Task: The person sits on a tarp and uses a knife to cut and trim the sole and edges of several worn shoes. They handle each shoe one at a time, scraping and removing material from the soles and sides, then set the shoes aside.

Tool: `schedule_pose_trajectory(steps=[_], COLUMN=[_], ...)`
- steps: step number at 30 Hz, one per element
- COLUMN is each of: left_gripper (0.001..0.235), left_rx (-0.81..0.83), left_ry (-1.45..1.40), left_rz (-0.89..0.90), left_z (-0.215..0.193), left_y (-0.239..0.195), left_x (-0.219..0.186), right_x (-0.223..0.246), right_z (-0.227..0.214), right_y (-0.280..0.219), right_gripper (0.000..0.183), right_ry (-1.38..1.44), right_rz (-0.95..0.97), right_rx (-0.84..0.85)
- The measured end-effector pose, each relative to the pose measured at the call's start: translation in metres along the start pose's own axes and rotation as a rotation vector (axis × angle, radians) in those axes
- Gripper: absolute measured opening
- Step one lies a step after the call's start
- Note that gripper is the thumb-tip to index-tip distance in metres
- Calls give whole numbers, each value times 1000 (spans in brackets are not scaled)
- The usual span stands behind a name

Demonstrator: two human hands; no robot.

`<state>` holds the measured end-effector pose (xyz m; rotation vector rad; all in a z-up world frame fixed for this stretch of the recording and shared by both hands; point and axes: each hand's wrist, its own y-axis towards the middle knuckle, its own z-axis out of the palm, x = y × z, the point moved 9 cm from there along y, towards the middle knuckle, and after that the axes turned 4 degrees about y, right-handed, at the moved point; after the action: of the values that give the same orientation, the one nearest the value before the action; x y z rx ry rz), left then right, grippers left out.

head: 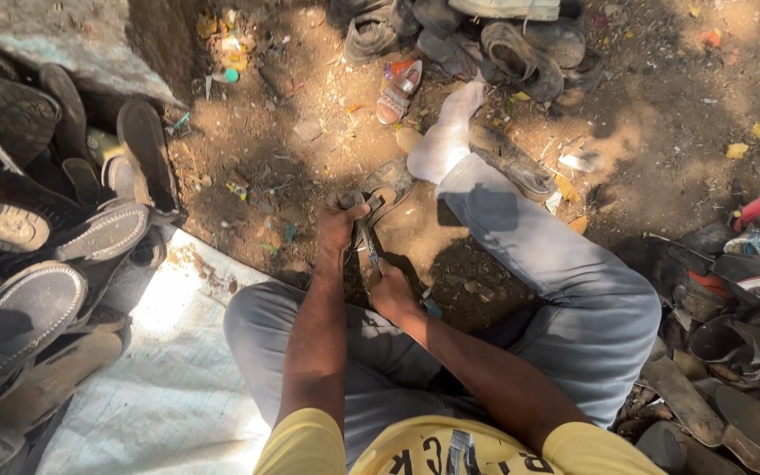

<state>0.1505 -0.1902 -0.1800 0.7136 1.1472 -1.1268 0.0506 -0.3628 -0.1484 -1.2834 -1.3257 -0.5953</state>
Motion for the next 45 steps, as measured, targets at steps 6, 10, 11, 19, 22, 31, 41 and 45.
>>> schedule_pose_trajectory(steps=[6,10,11,19,22,31,41,45], left_gripper=[29,23,24,28,43,57,51,37], left_rx=[4,-107,-157,-248,-134,160,407,364], left_ry=[-221,-55,11,56,712,1539,1596,1372], left_rz=[56,72,82,212,208,138,300,337], left_z=[-7,-2,-4,20,44,61,64,63], left_y=[14,0,-4,-17,-38,-74,-72,-77], left_x=[1,-13,-14,34,-13,10,24,9], right_x=[-40,-60,-55,-88,-67,-81,-77,-56], right_z=[9,34,33,-20,-35,-45,-57,-64], right_y=[-4,23,12,-19,-26,-23,-27,-25], right_gripper=[31,27,26,34,40,47,47,40], right_ry=[-68,-88,-153,-197,-266,-294,-295,-221], right_rz=[100,-28,-239,144,229,88,49,-79], right_rx=[-31,-67,-149,45,22,-9,27,-5])
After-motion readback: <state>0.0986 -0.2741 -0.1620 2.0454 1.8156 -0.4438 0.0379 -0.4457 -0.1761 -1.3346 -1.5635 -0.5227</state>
